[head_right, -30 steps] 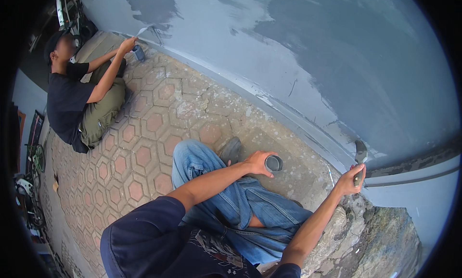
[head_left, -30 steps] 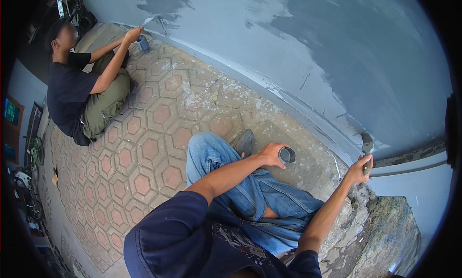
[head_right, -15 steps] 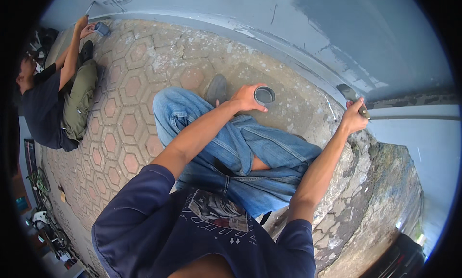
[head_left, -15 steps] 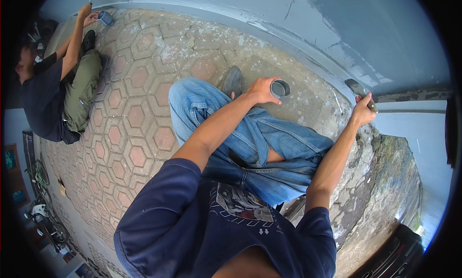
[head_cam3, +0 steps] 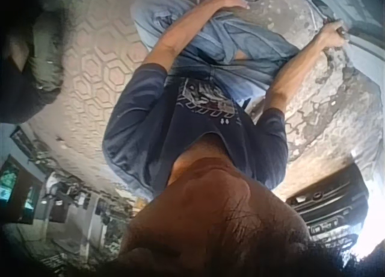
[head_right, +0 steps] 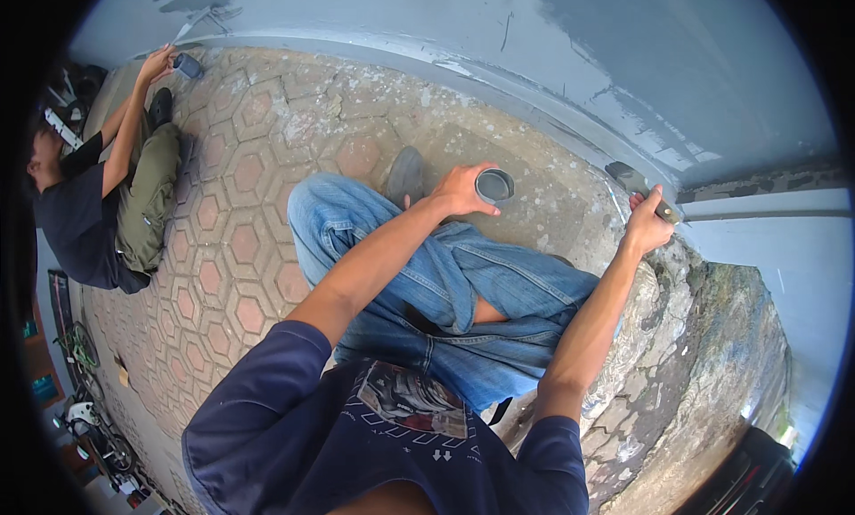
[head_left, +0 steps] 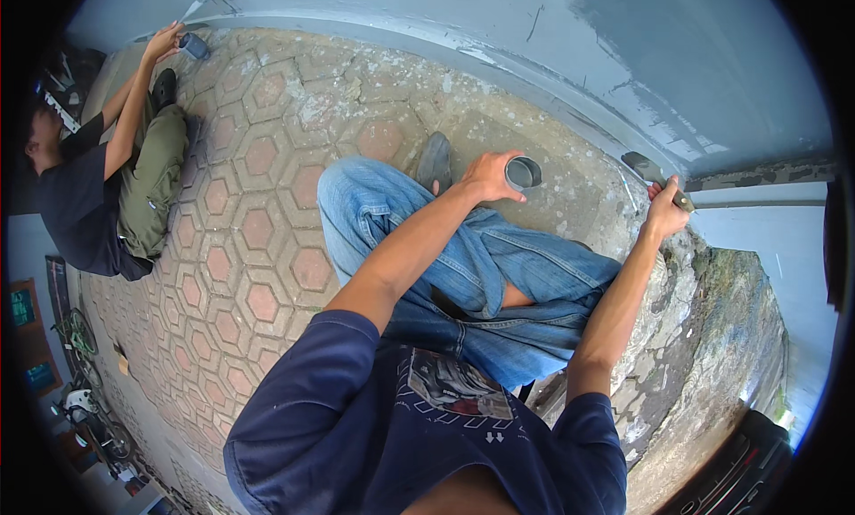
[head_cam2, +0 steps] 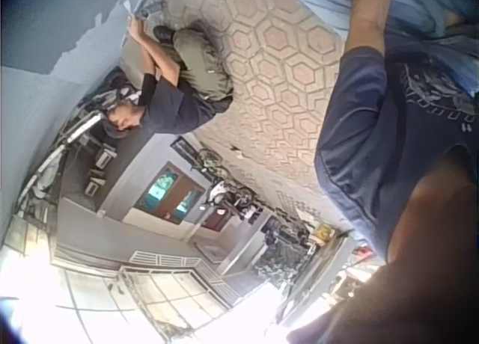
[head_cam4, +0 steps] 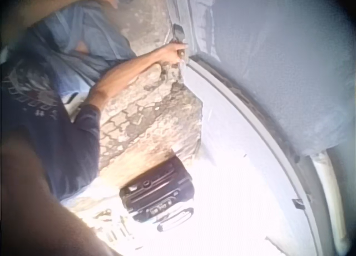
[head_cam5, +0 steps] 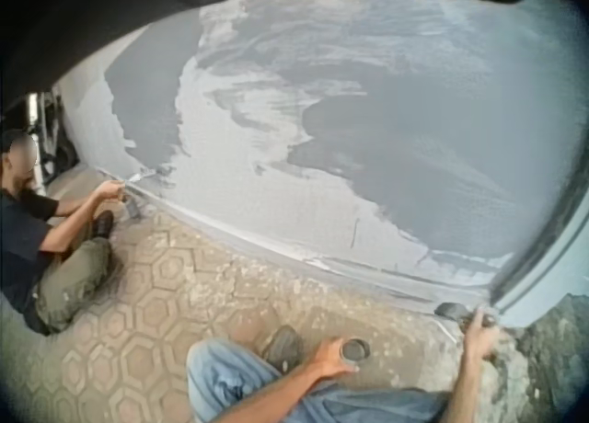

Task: The person paints the lower portion of a wall using a paintbrush, applying paint from a paint container.

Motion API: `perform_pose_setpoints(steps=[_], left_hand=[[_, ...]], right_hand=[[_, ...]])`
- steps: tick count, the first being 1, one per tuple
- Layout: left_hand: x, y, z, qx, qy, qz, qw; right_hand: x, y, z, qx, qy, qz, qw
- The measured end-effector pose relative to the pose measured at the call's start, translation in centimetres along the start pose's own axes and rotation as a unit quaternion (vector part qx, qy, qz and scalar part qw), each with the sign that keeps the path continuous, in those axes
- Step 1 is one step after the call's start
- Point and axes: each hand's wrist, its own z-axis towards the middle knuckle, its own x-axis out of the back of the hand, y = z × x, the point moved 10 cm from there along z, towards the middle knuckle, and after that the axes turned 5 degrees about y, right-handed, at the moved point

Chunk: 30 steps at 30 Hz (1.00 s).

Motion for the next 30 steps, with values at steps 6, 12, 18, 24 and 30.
perform_pose_setpoints(steps=[6,12,18,24,30], left_hand=[[0.1,0.0,-0.1,-0.002,0.009,0.002,1.000],[0.5,0.7,0.1,-0.026,0.016,0.017,0.999],[1.2,0.7,0.4,-0.032,0.042,0.014,0.999],[0.4,0.4,0.3,-0.048,0.047,-0.009,0.998],[0.1,0.2,0.2,-0.036,0.033,-0.012,0.999]], right_hand=[[-0.4,0.3,-0.1,-0.002,-0.014,-0.028,1.000],[-1.1,0.6,-0.1,0.000,-0.023,-0.034,0.999],[-1.6,0.6,0.2,0.009,-0.034,-0.029,0.999],[-2.0,0.4,-0.6,0.027,-0.056,-0.055,0.997],[-2.6,0.3,-1.1,0.018,-0.078,-0.062,0.995]])
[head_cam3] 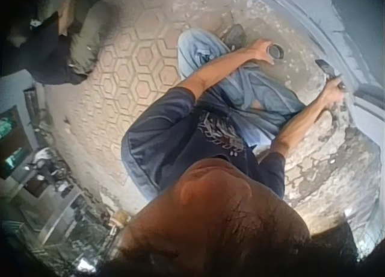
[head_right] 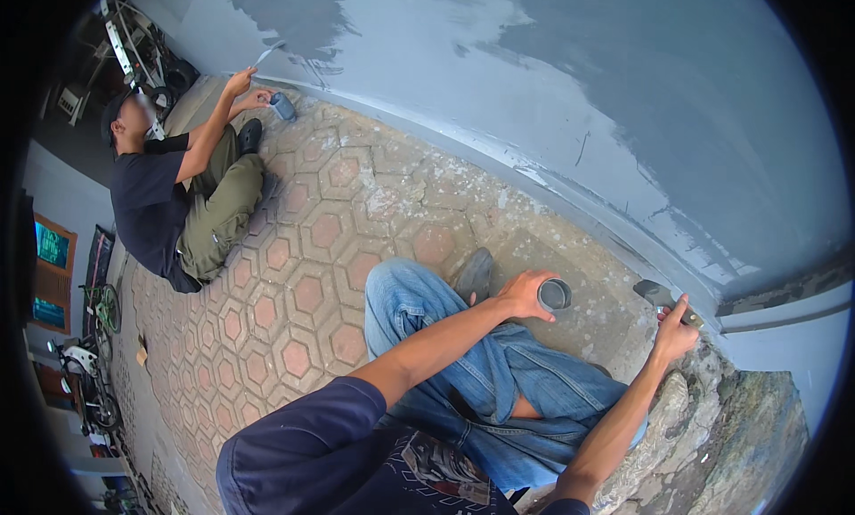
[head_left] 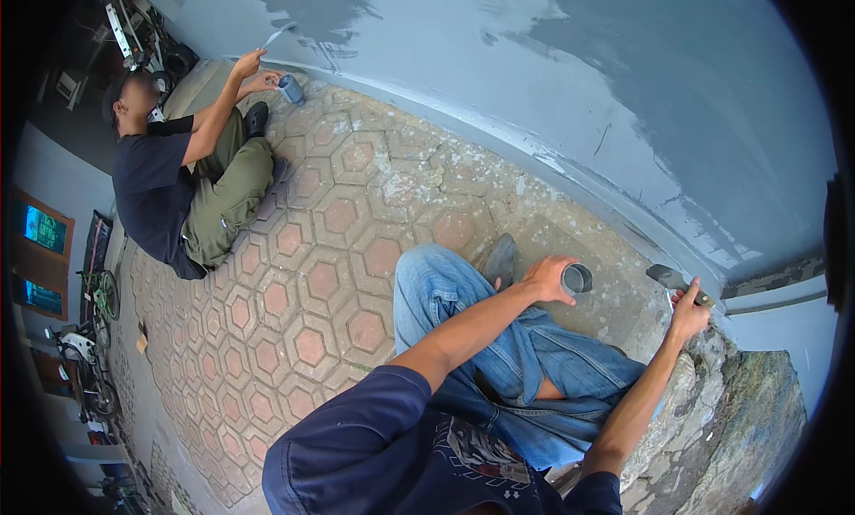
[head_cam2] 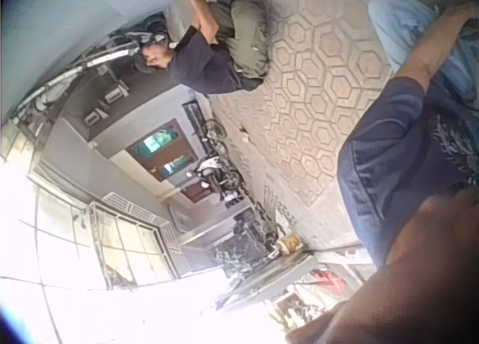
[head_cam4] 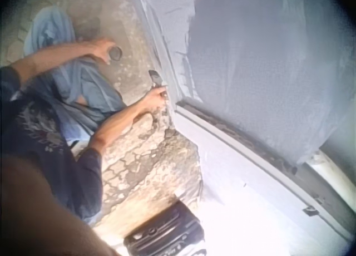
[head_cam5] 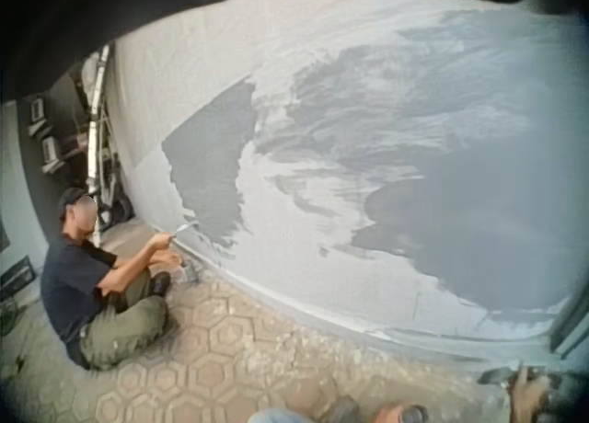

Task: The person paints the lower portion of a wall using a paintbrush, applying paint from a paint container.

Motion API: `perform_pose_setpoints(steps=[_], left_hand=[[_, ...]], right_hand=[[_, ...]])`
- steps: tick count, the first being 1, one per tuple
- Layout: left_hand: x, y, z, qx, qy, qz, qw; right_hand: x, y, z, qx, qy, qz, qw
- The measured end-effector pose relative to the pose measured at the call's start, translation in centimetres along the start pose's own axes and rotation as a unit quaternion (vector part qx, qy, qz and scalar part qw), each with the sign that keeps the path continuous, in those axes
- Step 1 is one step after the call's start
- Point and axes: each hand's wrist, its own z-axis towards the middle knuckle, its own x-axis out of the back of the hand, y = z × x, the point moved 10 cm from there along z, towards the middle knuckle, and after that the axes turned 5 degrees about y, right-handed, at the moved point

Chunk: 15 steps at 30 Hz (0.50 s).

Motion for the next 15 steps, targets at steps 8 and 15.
perform_pose_setpoints(steps=[8,15], left_hand=[[0.1,-0.2,0.1,0.000,0.000,-0.008,1.000],[-0.2,0.0,0.3,0.004,-0.012,-0.011,1.000]], right_hand=[[-0.4,-0.6,-0.3,0.007,-0.007,-0.001,1.000],[-0.3,-0.7,0.0,0.024,0.005,0.010,1.000]])
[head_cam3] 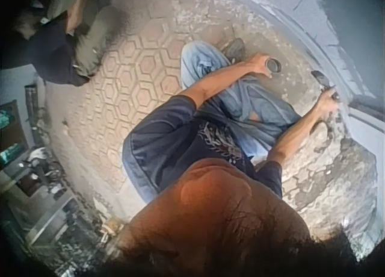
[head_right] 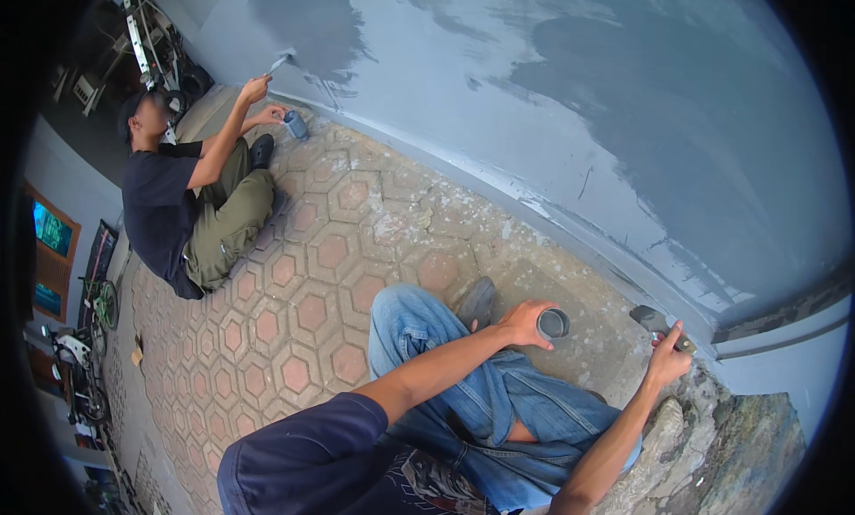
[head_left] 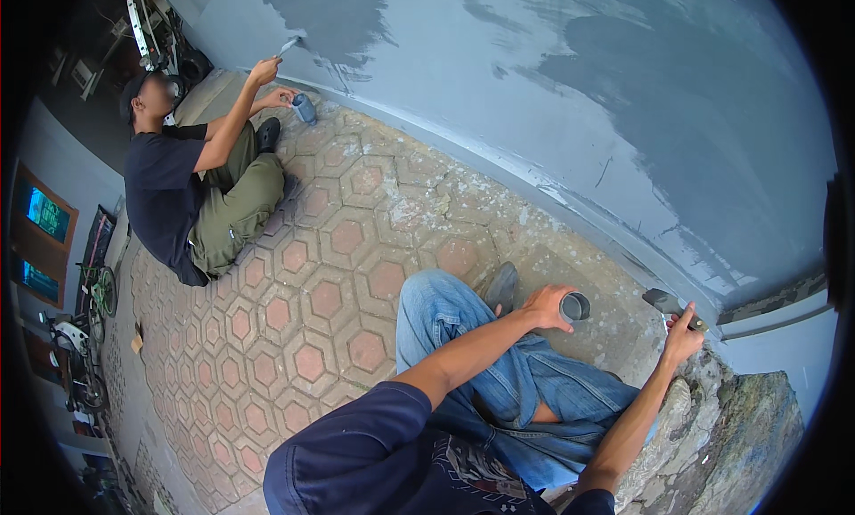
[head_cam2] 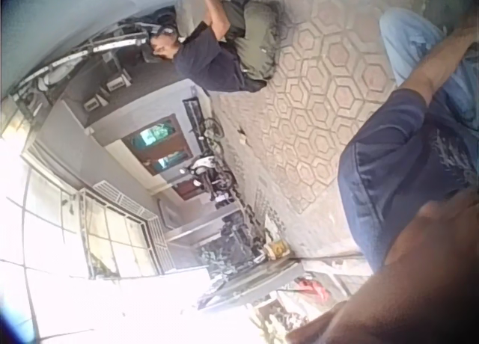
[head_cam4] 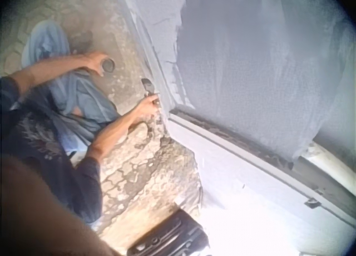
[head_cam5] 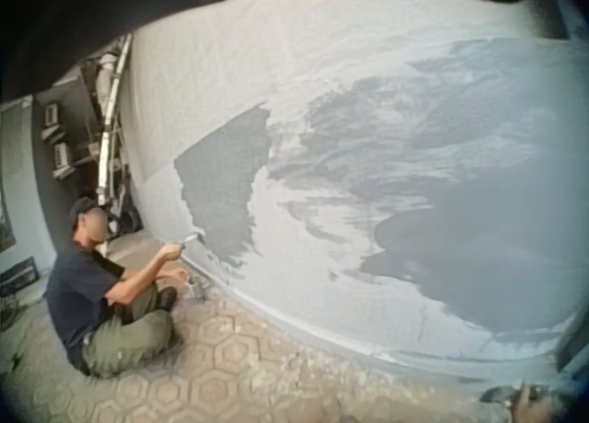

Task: The person paints the lower portion of a wall using a paintbrush, applying paint from a paint container.

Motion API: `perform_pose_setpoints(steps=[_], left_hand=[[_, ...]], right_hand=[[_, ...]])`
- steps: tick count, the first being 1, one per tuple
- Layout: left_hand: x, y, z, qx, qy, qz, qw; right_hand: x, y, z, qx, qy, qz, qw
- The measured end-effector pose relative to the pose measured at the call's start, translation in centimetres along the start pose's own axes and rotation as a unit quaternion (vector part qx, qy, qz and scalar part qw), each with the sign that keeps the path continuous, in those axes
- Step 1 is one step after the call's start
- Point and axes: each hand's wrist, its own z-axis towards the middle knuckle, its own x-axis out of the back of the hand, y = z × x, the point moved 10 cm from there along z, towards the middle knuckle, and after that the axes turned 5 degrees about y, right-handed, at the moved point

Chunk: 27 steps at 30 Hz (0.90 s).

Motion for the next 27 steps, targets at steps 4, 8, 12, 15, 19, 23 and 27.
perform_pose_setpoints(steps=[4,8,12,15,19,23,27], left_hand=[[0.3,0.6,-0.2,-0.003,0.007,-0.002,1.000],[0.3,0.1,-0.6,-0.005,0.009,-0.004,1.000],[-0.2,0.4,-0.7,-0.016,0.001,-0.007,1.000],[0.1,0.9,-0.4,0.003,-0.005,-0.004,1.000],[0.6,0.8,-0.3,0.002,0.005,-0.005,1.000],[0.7,0.0,0.2,0.001,0.019,0.011,1.000],[-0.2,0.3,0.5,-0.003,0.001,-0.002,1.000]], right_hand=[[1.2,0.3,-0.2,-0.065,0.037,0.058,0.995],[0.8,0.5,-0.7,-0.151,0.009,0.261,0.953],[0.3,-1.5,-1.7,-0.196,-0.093,0.404,0.889],[-0.1,-1.0,-1.4,-0.199,-0.143,0.436,0.866],[-0.9,-4.9,-3.1,-0.131,-0.233,0.481,0.835],[-2.6,-4.5,-3.7,-0.176,-0.295,0.406,0.847],[-2.3,-1.9,-2.4,-0.179,-0.244,0.365,0.881]])
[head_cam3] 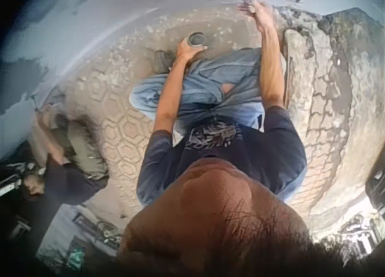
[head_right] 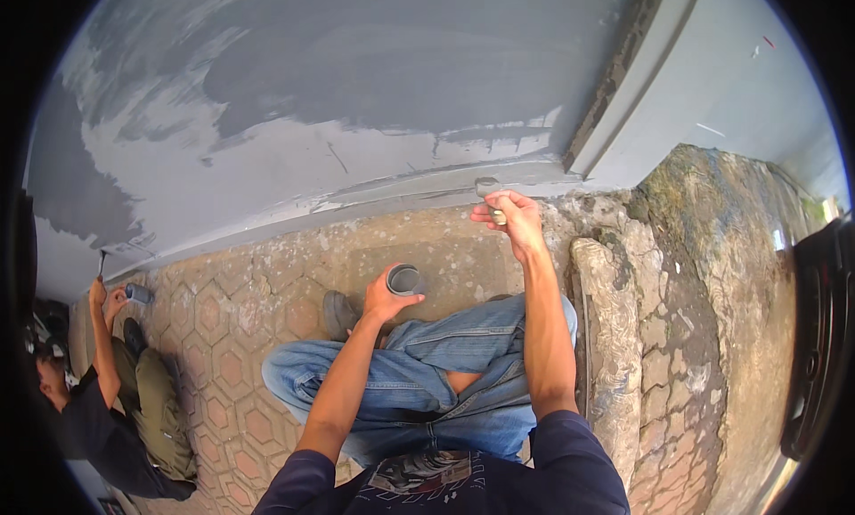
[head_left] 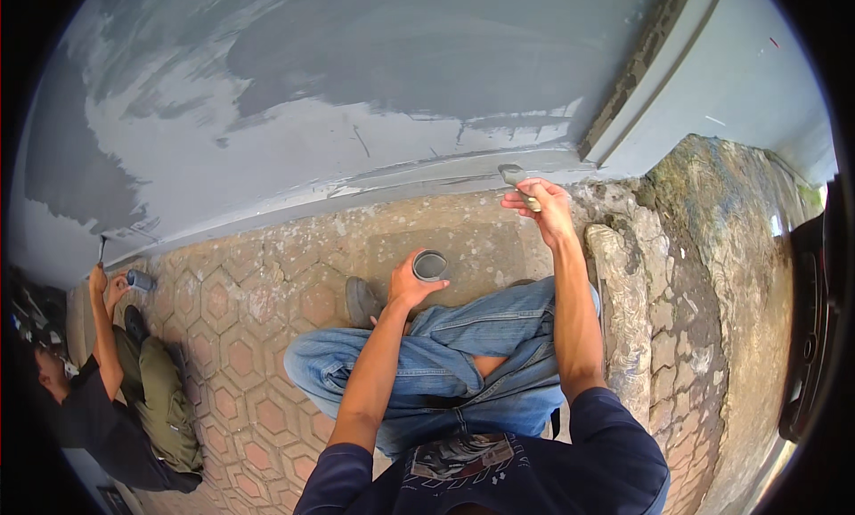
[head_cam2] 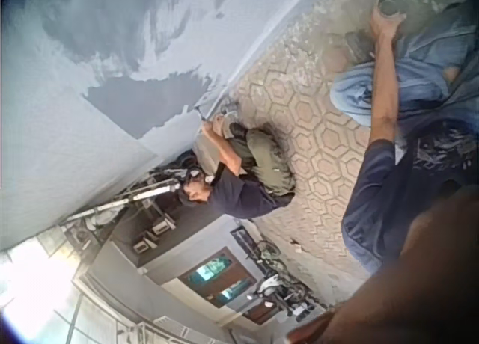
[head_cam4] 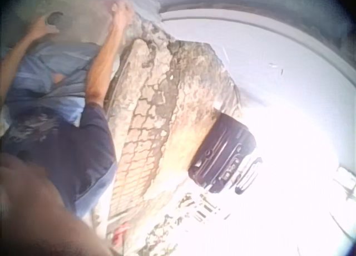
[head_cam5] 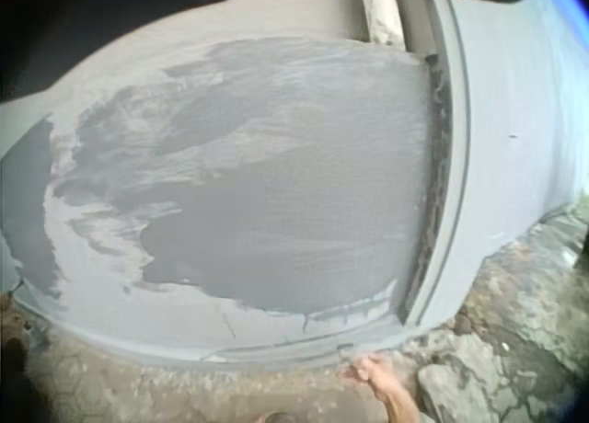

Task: The person paints the lower portion of a wall using a paintbrush, applying paint from a paint container.

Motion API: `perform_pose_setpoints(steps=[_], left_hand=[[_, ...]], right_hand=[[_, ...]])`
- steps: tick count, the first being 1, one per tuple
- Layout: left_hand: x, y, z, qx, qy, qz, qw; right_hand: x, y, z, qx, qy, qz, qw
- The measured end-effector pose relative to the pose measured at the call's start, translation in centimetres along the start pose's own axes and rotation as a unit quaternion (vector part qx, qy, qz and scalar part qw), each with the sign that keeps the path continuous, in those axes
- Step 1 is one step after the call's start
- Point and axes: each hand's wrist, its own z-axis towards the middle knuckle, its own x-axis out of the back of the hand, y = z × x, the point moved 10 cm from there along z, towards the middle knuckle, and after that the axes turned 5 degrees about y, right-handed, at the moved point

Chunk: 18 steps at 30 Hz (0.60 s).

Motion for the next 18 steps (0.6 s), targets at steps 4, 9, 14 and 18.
perform_pose_setpoints(steps=[4,9,14,18], left_hand=[[-0.3,0.2,0.2,-0.005,0.015,0.015,1.000],[-0.4,0.2,0.2,0.001,0.007,0.008,1.000],[-0.2,0.4,0.1,0.007,0.002,0.000,1.000],[-0.5,0.7,0.5,0.005,0.001,0.014,1.000]], right_hand=[[3.3,-1.4,0.8,0.116,0.138,-0.170,0.969],[6.2,-2.1,1.6,0.137,0.265,-0.269,0.916],[3.2,-5.4,1.0,0.215,0.345,-0.457,0.791],[-1.0,-3.3,1.8,0.256,0.275,-0.484,0.791]])
